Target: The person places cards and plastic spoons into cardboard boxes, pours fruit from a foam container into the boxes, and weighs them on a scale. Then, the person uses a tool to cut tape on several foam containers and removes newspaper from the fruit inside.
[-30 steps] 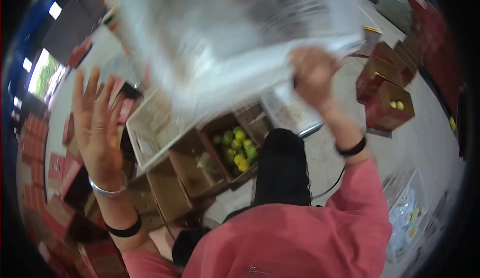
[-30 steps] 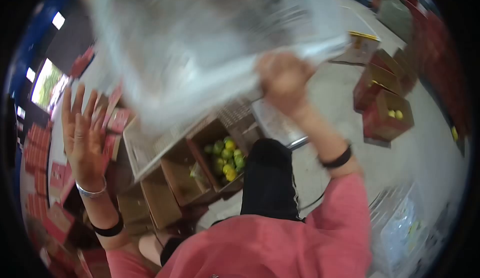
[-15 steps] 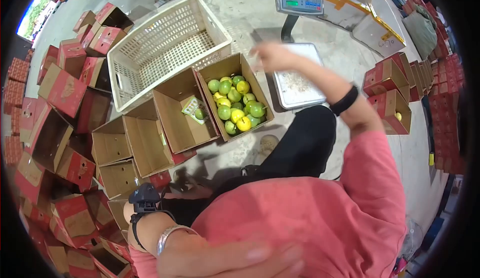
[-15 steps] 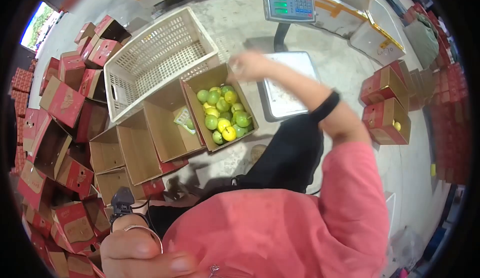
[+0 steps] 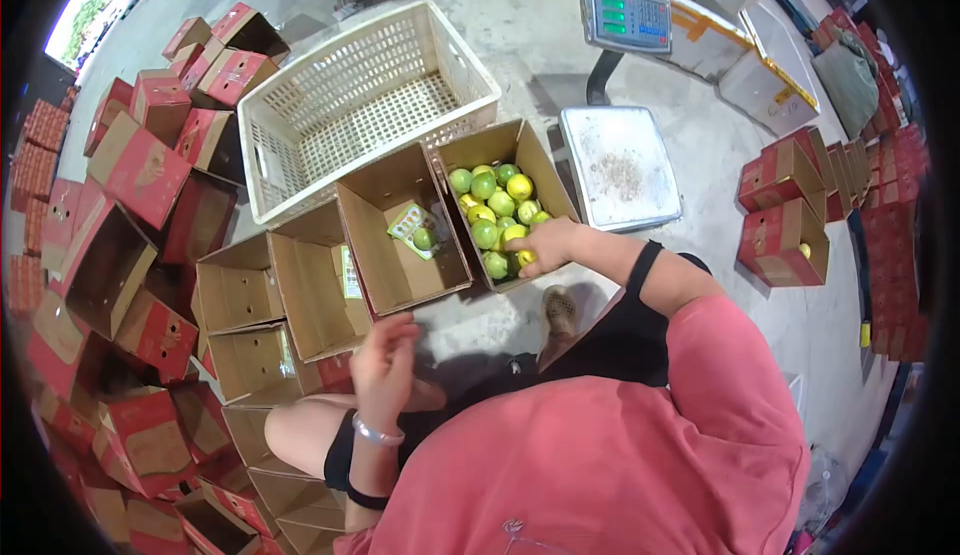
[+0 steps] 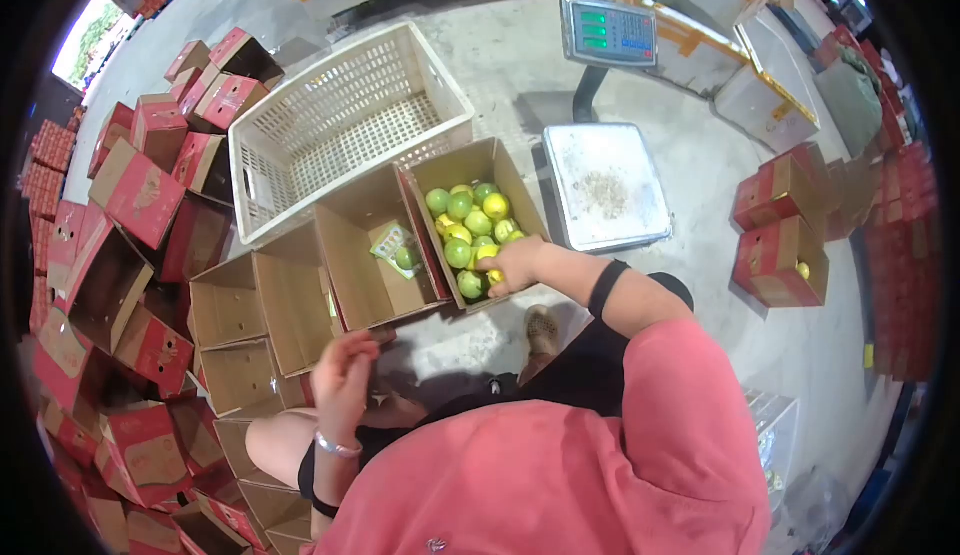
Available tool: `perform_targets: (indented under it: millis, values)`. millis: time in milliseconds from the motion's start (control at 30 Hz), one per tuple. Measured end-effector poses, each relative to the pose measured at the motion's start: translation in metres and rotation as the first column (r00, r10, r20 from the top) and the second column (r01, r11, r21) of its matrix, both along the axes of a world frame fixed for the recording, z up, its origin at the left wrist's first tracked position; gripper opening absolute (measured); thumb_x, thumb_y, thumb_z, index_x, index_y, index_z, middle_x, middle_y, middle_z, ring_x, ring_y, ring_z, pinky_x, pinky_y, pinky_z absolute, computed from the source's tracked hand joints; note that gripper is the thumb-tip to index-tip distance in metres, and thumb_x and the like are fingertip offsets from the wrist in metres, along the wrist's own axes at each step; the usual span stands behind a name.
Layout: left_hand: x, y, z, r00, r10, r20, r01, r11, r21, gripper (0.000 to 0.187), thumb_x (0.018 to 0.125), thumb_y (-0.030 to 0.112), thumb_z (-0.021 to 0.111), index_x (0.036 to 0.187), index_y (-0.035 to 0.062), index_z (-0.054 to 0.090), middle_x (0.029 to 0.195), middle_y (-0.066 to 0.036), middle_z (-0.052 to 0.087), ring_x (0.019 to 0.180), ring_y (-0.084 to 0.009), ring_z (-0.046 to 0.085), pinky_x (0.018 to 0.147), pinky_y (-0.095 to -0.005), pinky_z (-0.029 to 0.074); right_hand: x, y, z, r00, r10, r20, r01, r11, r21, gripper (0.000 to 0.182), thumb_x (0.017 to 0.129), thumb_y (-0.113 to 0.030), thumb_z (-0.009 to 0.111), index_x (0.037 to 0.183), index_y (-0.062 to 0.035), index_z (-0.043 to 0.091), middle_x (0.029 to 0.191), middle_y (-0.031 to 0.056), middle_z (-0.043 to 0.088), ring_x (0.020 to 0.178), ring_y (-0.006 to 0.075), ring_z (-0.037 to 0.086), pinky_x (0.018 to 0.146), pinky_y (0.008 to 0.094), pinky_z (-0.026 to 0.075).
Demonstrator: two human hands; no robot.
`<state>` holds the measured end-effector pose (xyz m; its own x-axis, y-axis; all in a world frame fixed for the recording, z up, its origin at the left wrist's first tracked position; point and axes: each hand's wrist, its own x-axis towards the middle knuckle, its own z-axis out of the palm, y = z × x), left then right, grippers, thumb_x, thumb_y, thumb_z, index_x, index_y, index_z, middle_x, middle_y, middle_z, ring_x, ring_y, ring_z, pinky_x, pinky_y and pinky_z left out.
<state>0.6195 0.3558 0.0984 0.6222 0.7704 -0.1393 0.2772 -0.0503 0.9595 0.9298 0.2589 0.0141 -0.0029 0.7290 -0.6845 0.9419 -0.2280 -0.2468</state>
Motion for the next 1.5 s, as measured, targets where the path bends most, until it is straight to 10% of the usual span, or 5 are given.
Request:
perform_targets:
  millis: [567,667,833,1067,1500]
  values:
    - [0.017,-0.078,-0.091,0.830,-0.550,-0.092,0.531,0.829,-0.174,0.027,0.084,0.008,0.053,0.110,0.0023,0.054,0.091,-0.008,0.065,0.083,-0.0135,0.061,0.073,-0.0256,0.048,-0.050,0.027,0.038,0.777,-0.599,-0.193,0.625,0.703,0.338,0.076,0.073,-0.068,0.050,0.105,-0.0006,0.060,0.102,0.0227,0.062,0.099,0.0344,0.059,0.084,0.0399,0.046]
    - [0.030,-0.075,-0.099,0.871,-0.491,0.010,0.389,0.678,-0.623,0.034,0.085,0.017,0.057,0.116,0.0054,0.050,0.094,-0.007,0.063,0.085,-0.0173,0.062,0.076,-0.0298,0.049,-0.066,0.061,0.058,0.673,-0.416,-0.612,0.733,0.484,0.478,0.074,0.078,-0.064,0.052,0.107,0.0044,0.057,0.101,0.0270,0.060,0.098,0.0358,0.059,0.086,0.0374,0.045]
    - [0.075,-0.041,-0.095,0.962,-0.257,-0.090,0.039,0.458,-0.888,0.073,0.080,0.050,0.062,0.132,0.0072,0.033,0.117,-0.019,0.051,0.098,-0.0314,0.057,0.081,-0.0456,0.049,-0.005,0.065,0.061,0.813,-0.527,-0.250,0.479,0.358,0.801,0.060,0.077,-0.045,0.065,0.109,0.0031,0.049,0.102,0.0245,0.056,0.096,0.0367,0.056,0.082,0.0392,0.045]
    - [0.130,-0.049,-0.126,0.983,0.024,-0.181,-0.182,0.164,-0.970,0.086,0.085,0.044,0.057,0.140,-0.0004,0.006,0.132,-0.028,0.035,0.115,-0.0440,0.045,0.091,-0.0531,0.044,0.069,-0.013,-0.097,0.589,-0.727,-0.352,0.808,0.542,0.231,0.035,0.071,-0.013,0.058,0.096,0.0108,0.058,0.091,0.0284,0.062,0.071,0.0362,0.065,0.052,0.0423,0.054]
    - [0.145,-0.089,0.008,0.993,0.111,-0.038,-0.071,0.316,-0.946,0.025,0.088,0.010,0.040,0.102,-0.0102,0.045,0.095,-0.026,0.059,0.088,-0.0348,0.063,0.075,-0.0413,0.054,0.093,-0.095,0.088,0.332,-0.802,-0.497,0.905,0.419,-0.071,0.017,0.069,-0.005,0.055,0.081,0.0054,0.062,0.058,0.0104,0.054,0.047,0.0187,0.051,0.035,0.0342,0.034]
